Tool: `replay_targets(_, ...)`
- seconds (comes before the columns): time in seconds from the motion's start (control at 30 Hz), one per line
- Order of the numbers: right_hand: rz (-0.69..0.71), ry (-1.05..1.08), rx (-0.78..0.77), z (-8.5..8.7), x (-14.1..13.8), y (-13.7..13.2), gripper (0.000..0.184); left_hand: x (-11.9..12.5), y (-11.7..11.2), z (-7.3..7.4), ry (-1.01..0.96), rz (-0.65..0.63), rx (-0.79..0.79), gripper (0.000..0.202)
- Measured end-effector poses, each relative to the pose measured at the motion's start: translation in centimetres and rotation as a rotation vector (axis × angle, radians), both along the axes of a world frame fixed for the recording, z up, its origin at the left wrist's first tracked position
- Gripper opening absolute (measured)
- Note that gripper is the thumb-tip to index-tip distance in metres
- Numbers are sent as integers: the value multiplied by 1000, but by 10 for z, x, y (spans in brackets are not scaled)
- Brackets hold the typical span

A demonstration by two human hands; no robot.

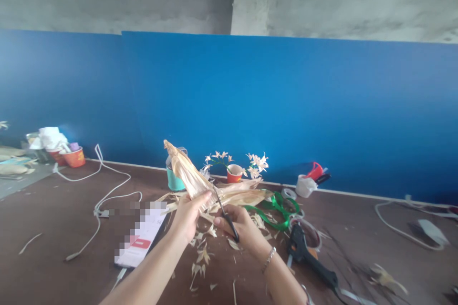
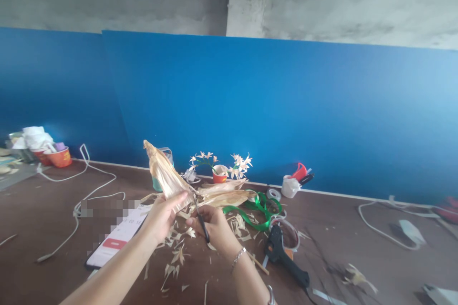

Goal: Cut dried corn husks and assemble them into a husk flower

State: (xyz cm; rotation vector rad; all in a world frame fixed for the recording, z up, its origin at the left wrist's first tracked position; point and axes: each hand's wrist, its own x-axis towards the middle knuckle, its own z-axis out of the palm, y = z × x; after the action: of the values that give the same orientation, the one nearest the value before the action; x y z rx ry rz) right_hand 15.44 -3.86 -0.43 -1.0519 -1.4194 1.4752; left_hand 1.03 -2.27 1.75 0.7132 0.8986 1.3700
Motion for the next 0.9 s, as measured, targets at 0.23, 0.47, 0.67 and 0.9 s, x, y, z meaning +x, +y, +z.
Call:
replay_targets(0.23,2,-11,-9,0,1,0,37,-3,-2,6,58,-41,-35,27)
replay_targets(0.47,-6,-23,-57,-4,4,2,38,-6,2,3,72,-47,-26,30)
replay_targets(0.67,8,-19,-37,-3,4,2,36,-6,1,7,107,-15,-44,29)
replay_targets(0.9,-2,-65,-27,-5,6,3,37,-8,4,4,131,9,-14,38)
